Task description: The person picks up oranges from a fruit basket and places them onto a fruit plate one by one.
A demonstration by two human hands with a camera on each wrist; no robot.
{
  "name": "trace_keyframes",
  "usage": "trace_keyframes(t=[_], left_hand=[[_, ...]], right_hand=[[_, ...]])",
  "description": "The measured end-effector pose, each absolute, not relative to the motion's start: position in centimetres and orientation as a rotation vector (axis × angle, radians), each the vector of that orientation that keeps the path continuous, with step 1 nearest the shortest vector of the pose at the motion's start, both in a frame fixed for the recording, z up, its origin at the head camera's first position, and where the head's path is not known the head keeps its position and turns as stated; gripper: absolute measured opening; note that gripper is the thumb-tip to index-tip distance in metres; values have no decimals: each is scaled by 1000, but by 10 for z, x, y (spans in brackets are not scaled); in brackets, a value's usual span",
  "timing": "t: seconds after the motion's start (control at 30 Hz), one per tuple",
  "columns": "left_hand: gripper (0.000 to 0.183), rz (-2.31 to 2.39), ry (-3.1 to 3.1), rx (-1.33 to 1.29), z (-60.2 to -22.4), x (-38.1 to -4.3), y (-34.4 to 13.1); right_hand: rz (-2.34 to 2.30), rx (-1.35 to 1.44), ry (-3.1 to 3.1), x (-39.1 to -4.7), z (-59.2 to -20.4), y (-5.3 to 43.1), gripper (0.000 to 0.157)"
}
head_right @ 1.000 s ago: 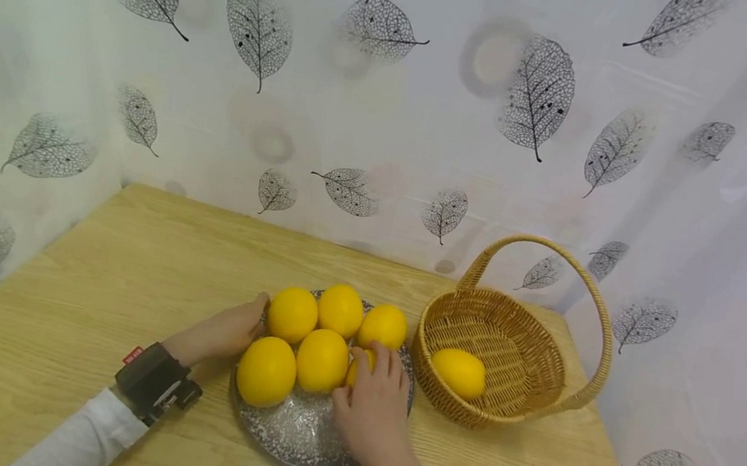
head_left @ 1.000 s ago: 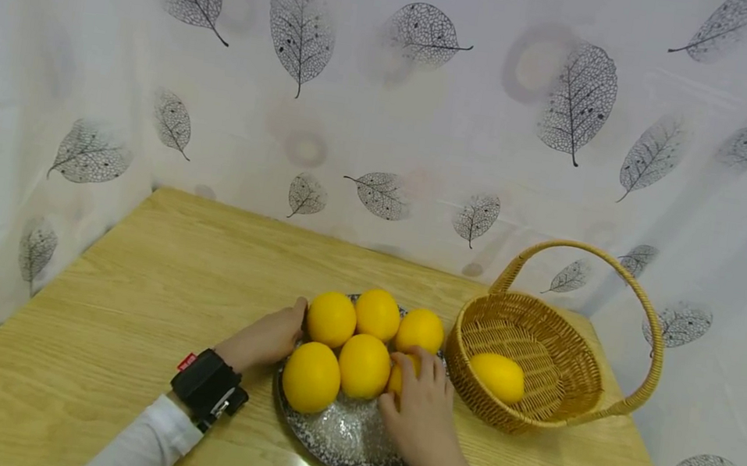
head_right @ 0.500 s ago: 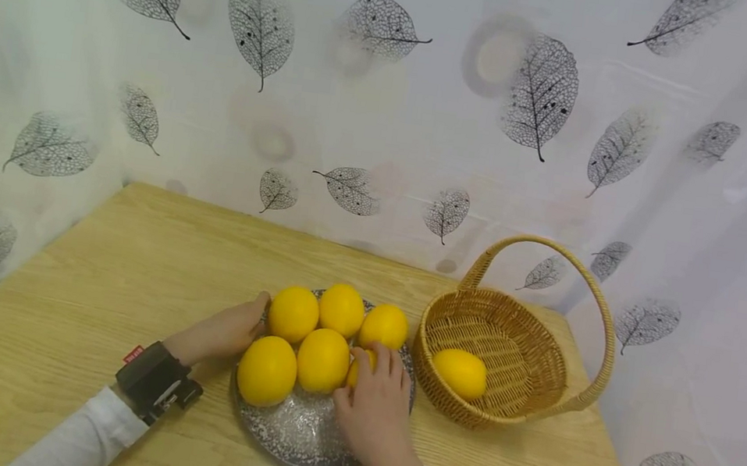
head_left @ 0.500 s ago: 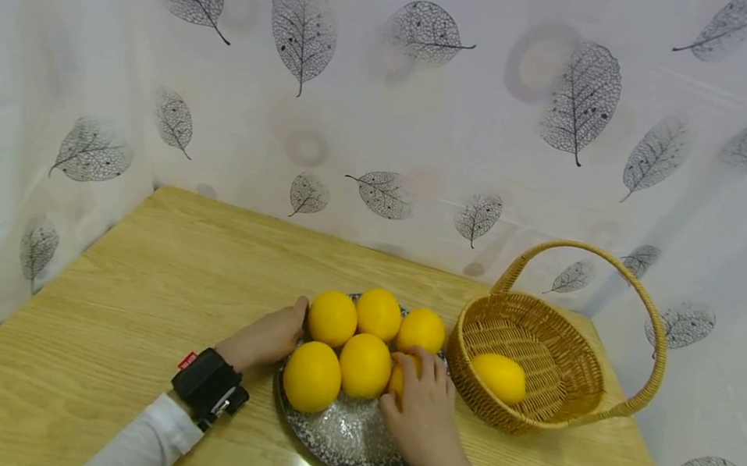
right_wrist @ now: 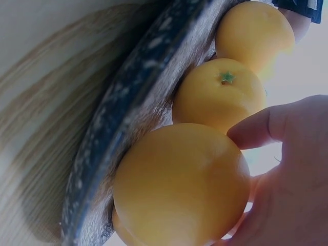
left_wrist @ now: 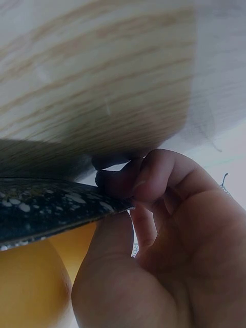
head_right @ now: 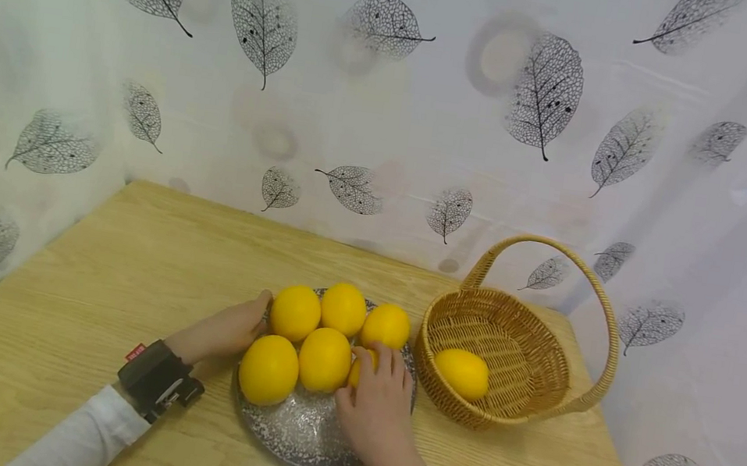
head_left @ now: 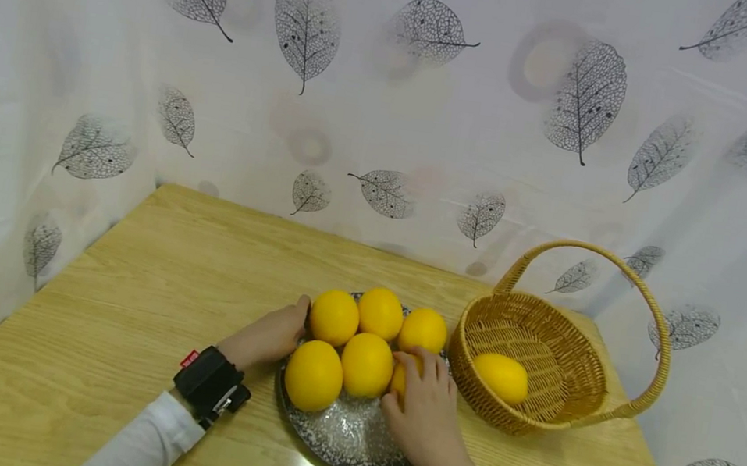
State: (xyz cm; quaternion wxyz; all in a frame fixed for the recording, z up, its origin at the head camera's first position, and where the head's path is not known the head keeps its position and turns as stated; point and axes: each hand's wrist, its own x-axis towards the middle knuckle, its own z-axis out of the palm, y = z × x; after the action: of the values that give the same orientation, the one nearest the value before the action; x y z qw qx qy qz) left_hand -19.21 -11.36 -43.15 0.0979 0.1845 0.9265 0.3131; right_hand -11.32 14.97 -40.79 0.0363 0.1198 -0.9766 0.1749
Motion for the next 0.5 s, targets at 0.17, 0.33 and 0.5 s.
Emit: trace_keyframes(t=[0.17, 0.33, 0.5], left_hand=[[29, 929, 2743, 555, -432, -193, -114], [35, 918, 2748, 560, -432, -191, -114], [38, 917, 2745, 550, -430, -190, -113]], right_hand=[[534, 377, -3003, -113, -405, 150, 43], [533, 386, -3005, -112, -403, 151, 42], [530, 399, -3004, -113, -403, 152, 41]])
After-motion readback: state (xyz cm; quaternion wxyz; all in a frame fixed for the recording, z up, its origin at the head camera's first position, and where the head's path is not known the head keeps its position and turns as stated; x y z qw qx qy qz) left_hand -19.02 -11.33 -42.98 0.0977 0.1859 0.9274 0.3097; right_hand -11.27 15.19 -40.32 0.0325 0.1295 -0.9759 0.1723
